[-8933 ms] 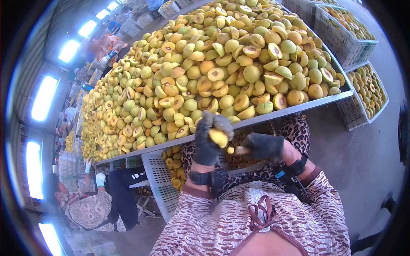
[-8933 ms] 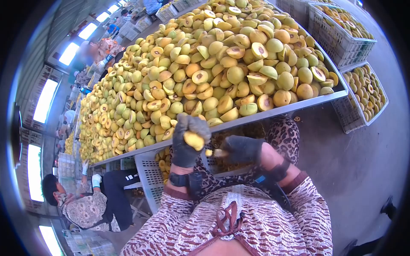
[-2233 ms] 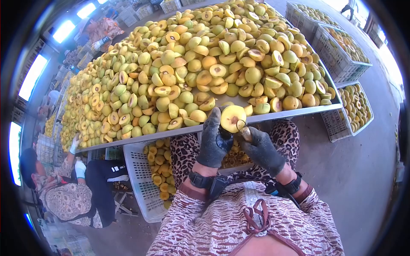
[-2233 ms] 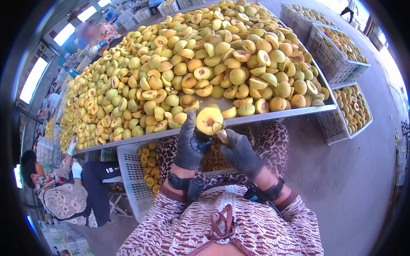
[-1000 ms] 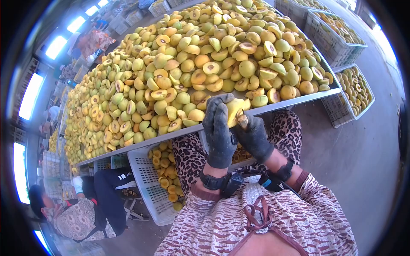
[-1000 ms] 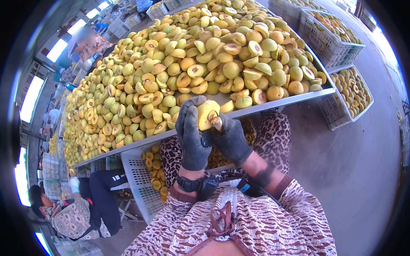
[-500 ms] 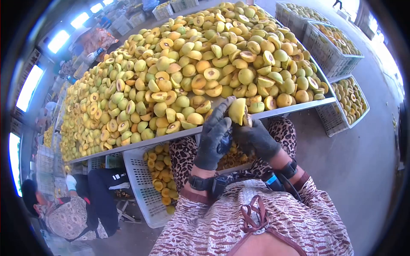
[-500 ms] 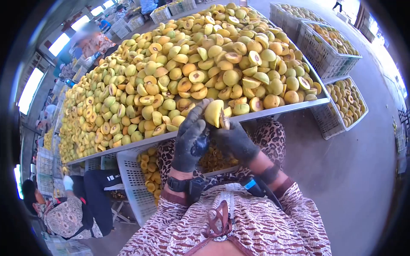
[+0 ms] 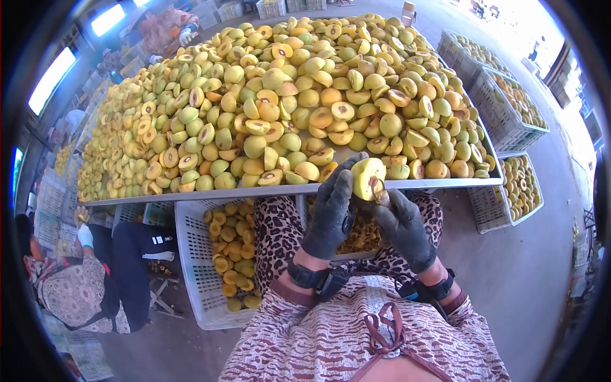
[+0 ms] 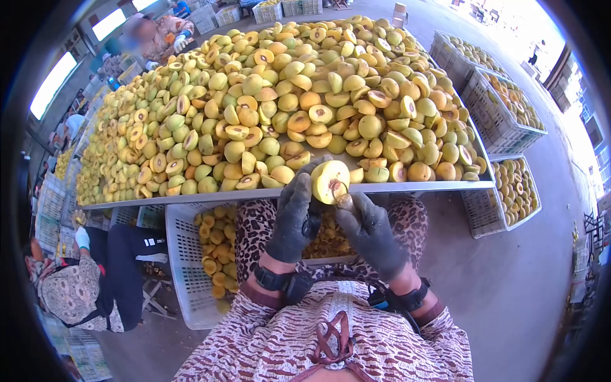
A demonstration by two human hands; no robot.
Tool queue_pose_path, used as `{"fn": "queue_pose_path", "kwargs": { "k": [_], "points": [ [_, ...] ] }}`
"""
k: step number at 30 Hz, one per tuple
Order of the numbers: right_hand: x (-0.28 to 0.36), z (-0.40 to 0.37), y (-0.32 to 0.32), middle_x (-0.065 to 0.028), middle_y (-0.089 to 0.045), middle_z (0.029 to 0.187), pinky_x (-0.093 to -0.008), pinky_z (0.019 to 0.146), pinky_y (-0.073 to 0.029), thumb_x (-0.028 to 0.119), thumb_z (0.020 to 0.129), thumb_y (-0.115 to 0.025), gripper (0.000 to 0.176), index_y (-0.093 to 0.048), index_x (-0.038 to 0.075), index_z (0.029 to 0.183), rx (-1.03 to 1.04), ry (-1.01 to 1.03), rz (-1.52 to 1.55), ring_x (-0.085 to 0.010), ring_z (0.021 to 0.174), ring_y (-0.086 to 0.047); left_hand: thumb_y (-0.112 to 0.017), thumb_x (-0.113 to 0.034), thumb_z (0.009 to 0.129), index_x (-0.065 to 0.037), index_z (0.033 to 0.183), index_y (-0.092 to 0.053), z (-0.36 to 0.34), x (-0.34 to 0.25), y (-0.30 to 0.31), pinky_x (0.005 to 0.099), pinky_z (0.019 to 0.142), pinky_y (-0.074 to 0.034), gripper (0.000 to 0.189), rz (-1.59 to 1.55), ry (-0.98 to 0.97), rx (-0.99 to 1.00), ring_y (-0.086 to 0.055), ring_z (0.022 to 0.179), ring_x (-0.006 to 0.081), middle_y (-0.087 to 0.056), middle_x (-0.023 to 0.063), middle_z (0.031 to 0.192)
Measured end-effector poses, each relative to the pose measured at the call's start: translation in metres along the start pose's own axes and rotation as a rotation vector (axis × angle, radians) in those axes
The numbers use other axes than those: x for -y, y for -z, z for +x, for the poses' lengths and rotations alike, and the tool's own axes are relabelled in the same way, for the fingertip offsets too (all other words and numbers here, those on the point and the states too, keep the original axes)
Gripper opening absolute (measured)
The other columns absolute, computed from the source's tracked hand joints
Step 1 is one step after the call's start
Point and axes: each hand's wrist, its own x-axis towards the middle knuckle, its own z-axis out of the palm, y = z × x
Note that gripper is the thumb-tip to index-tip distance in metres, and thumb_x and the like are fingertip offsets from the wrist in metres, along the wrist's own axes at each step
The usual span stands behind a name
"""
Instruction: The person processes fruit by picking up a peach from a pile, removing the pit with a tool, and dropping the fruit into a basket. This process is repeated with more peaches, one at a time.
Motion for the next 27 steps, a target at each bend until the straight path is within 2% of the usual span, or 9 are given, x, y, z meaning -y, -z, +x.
{"fn": "queue_pose_path", "kwargs": {
  "k": [2, 6, 8, 13, 16, 18, 21, 24, 27],
  "points": [
    [-0.006, 0.003, 0.001, -0.0040, -0.055, 0.072, -0.0282, 0.056, -0.043, 0.006, 0.093, -0.061, 0.010, -0.057, -0.002, 0.097, 0.016, 0.173, -0.276, -0.0086, 0.063, -0.050, -0.043, -0.033, 0.106, 0.003, 0.133, -0.052, -0.001, 0.000, 0.002, 0.0310, 0.100, -0.046, 0.046, 0.016, -0.003, -0.027, -0.058, 0.114, 0.0174, -0.060, 0.0102, 0.126],
    [-0.002, 0.007, -0.008, -0.0112, -0.058, 0.071, -0.0303, 0.059, -0.046, 0.006, 0.092, -0.064, 0.011, -0.058, -0.001, 0.097, 0.029, 0.269, -0.399, -0.0147, 0.062, -0.055, -0.034, -0.039, 0.107, 0.003, 0.127, -0.056, 0.000, 0.004, 0.013, 0.0307, 0.095, -0.049, 0.052, 0.055, -0.015, -0.117, -0.061, 0.107, 0.0176, -0.063, 0.0110, 0.119],
    [0.004, 0.008, -0.014, -0.0149, -0.061, 0.072, -0.0329, 0.060, -0.048, 0.007, 0.091, -0.065, 0.012, -0.058, 0.000, 0.097, -0.020, 0.382, -0.452, -0.0240, 0.062, -0.061, -0.033, -0.039, 0.107, 0.004, 0.124, -0.058, -0.002, -0.007, 0.014, 0.0308, 0.092, -0.050, 0.052, 0.201, -0.039, -0.117, -0.061, 0.104, 0.0179, -0.064, 0.0121, 0.116],
    [0.011, 0.012, -0.018, -0.0167, -0.064, 0.075, -0.0371, 0.059, -0.049, 0.008, 0.092, -0.064, 0.013, -0.056, 0.000, 0.096, 0.002, 0.320, -0.503, -0.0340, 0.067, -0.065, -0.033, -0.037, 0.107, 0.005, 0.115, -0.062, -0.001, -0.010, 0.017, 0.0316, 0.088, -0.051, 0.051, 0.325, -0.050, -0.160, -0.064, 0.096, 0.0187, -0.067, 0.0146, 0.107],
    [0.006, 0.016, -0.022, -0.0188, -0.065, 0.076, -0.0406, 0.059, -0.050, 0.010, 0.093, -0.063, 0.014, -0.054, 0.001, 0.095, 0.003, 0.328, -0.520, -0.0383, 0.071, -0.066, -0.033, -0.037, 0.106, 0.005, 0.115, -0.061, 0.000, -0.005, 0.024, 0.0316, 0.087, -0.052, 0.052, 0.510, -0.294, -0.094, -0.064, 0.094, 0.0190, -0.067, 0.0149, 0.105],
    [0.004, 0.021, -0.024, -0.0200, -0.065, 0.077, -0.0424, 0.058, -0.049, 0.011, 0.093, -0.063, 0.014, -0.053, 0.001, 0.095, 0.010, 0.342, -0.523, -0.0404, 0.072, -0.065, -0.041, -0.026, 0.105, 0.002, 0.129, -0.049, 0.005, 0.007, 0.049, 0.0354, 0.087, -0.054, 0.037, 0.721, -0.356, 0.010, -0.067, 0.095, 0.0263, -0.065, 0.0206, 0.111],
    [0.003, 0.020, -0.028, -0.0222, -0.063, 0.075, -0.0448, 0.057, -0.048, 0.011, 0.094, -0.061, 0.014, -0.052, 0.001, 0.097, 0.024, 0.298, -0.511, -0.0428, 0.073, -0.064, -0.049, -0.019, 0.102, -0.005, 0.139, -0.038, 0.002, -0.007, 0.033, 0.0397, 0.085, -0.056, 0.041, 0.950, -0.616, 0.036, -0.067, 0.095, 0.0313, -0.063, 0.0227, 0.114],
    [0.003, 0.016, -0.029, -0.0234, -0.062, 0.074, -0.0465, 0.057, -0.047, 0.011, 0.094, -0.061, 0.014, -0.052, 0.001, 0.096, 0.036, 0.285, -0.485, -0.0444, 0.071, -0.063, -0.052, -0.018, 0.101, -0.011, 0.144, -0.031, 0.002, -0.011, 0.032, 0.0425, 0.083, -0.057, 0.048, 0.968, -0.632, 0.089, -0.067, 0.095, 0.0322, -0.063, 0.0230, 0.115],
    [-0.002, 0.016, -0.033, -0.0235, -0.061, 0.073, -0.0472, 0.056, -0.047, 0.012, 0.094, -0.061, 0.015, -0.050, 0.001, 0.096, 0.000, 0.326, -0.454, -0.0448, 0.071, -0.063, -0.047, -0.023, 0.103, -0.003, 0.136, -0.042, 0.003, -0.014, 0.025, 0.0381, 0.084, -0.056, 0.038, 0.900, -0.656, 0.035, -0.066, 0.095, 0.0278, -0.064, 0.0207, 0.111]
  ]
}}
